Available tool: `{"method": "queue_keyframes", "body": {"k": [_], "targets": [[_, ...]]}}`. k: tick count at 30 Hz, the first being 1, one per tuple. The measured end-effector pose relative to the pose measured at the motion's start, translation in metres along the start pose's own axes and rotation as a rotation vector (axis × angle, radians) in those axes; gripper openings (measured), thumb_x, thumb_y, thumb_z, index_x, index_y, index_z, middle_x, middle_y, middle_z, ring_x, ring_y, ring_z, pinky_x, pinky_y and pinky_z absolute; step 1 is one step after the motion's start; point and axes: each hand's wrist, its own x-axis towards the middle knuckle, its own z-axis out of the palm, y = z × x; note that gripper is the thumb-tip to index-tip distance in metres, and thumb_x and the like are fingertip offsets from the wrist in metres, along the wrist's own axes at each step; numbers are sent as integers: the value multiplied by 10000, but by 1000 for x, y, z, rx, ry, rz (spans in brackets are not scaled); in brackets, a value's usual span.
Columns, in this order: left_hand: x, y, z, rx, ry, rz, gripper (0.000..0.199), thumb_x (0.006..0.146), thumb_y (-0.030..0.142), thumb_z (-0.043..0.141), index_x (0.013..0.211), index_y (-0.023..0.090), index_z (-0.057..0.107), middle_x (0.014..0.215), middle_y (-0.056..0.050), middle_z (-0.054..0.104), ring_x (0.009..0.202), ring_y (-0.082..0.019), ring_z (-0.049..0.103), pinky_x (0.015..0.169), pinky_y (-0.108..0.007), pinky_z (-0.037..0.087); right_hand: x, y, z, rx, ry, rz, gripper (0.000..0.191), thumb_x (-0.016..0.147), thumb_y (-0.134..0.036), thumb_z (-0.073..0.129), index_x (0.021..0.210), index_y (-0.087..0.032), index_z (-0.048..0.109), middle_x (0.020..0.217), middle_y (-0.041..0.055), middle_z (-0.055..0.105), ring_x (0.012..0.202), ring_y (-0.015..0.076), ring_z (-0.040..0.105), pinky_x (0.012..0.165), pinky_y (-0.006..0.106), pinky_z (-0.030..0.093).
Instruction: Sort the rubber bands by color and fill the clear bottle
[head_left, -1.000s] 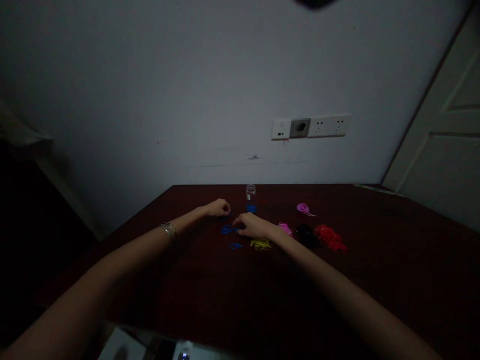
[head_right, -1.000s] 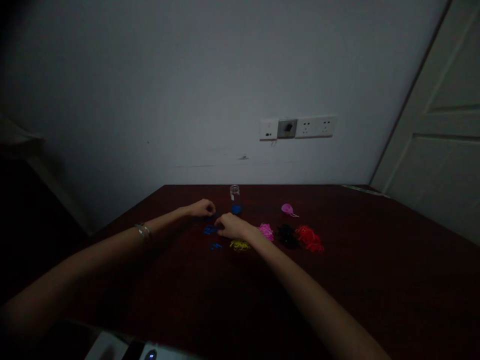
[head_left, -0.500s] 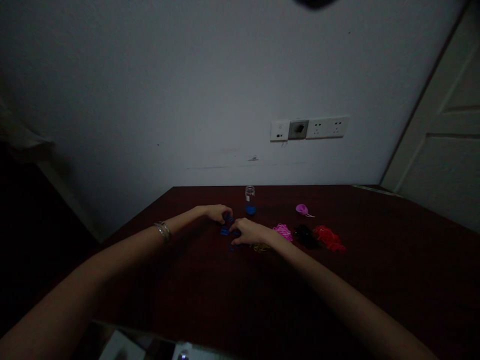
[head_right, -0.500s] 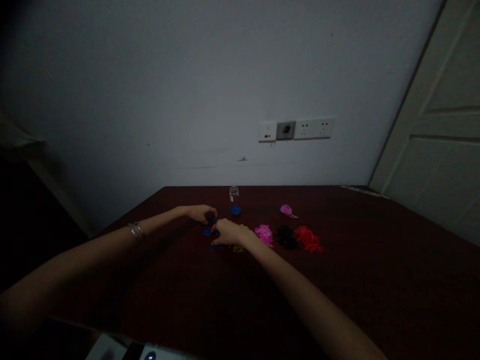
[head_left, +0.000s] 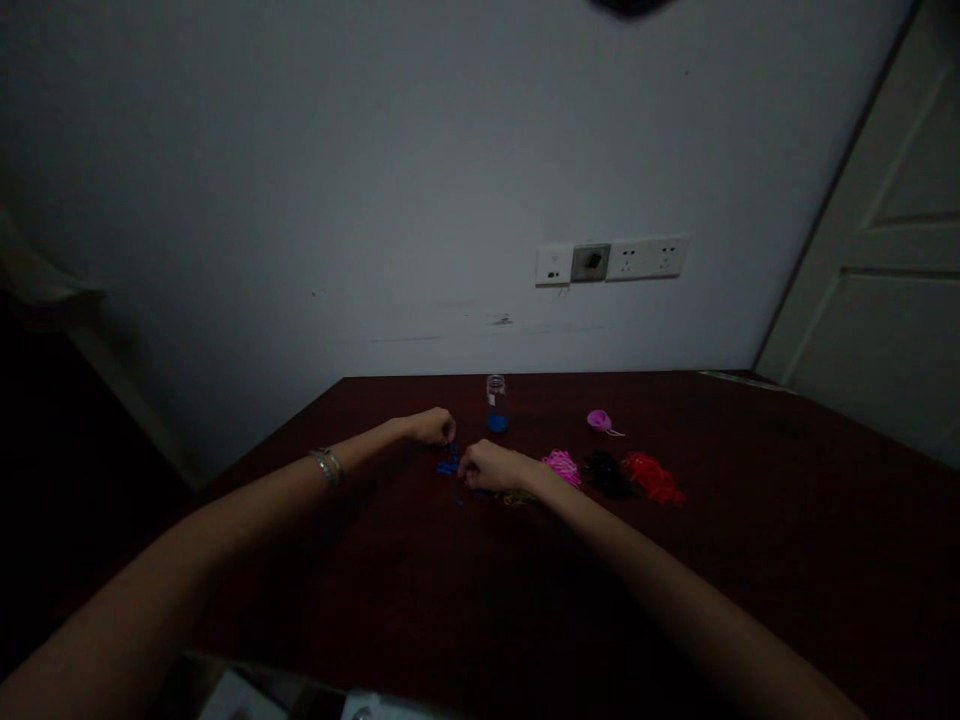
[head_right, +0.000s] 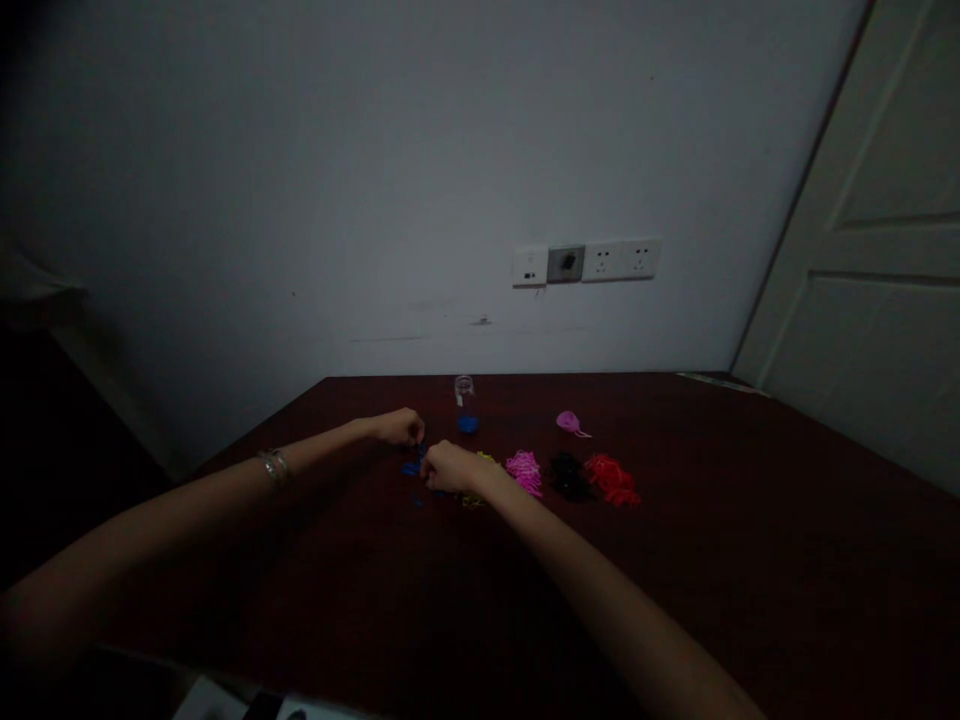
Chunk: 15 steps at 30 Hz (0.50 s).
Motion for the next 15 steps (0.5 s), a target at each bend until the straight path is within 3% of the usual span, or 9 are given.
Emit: {"method": "queue_keyframes", "body": {"k": [3, 6, 11, 15], "targets": [[1, 1, -14, 29, 23, 4, 182, 466, 27, 538, 523, 169, 635, 499, 42, 570, 498, -89, 474, 503, -184, 329, 0, 0, 1, 15, -4, 17, 299, 681, -98, 525, 922, -143, 695, 774, 44, 685, 638, 112, 587, 556, 176, 384], [6, 9, -41, 27, 86, 9, 204, 496, 45, 534, 613, 150, 664, 548, 27, 587, 527, -93, 483, 532, -191, 342, -1, -1, 0, 28, -7, 45, 298, 679, -106, 530, 920, -155, 697, 769, 40, 685, 639, 116, 591, 539, 175, 379], [22, 30, -89, -125, 280, 69, 310, 567, 87, 540, 844, 100, 679, 596, -7, 581, 530, -81, 465, 541, -202, 358, -3, -3, -1, 32, -6, 64, 297, 678, -110, 529, 916, -157, 700, 801, 45, 689, 664, 119, 595, 549, 175, 378], [36, 46, -108, -228, 321, 102, 403, 601, 105, 574, 996, 85, 647, 654, -42, 596, 516, -73, 458, 531, -215, 379, -3, -3, -2, 27, -10, 47, 309, 681, -110, 510, 924, -154, 696, 803, 47, 688, 658, 120, 594, 540, 177, 372]]}}
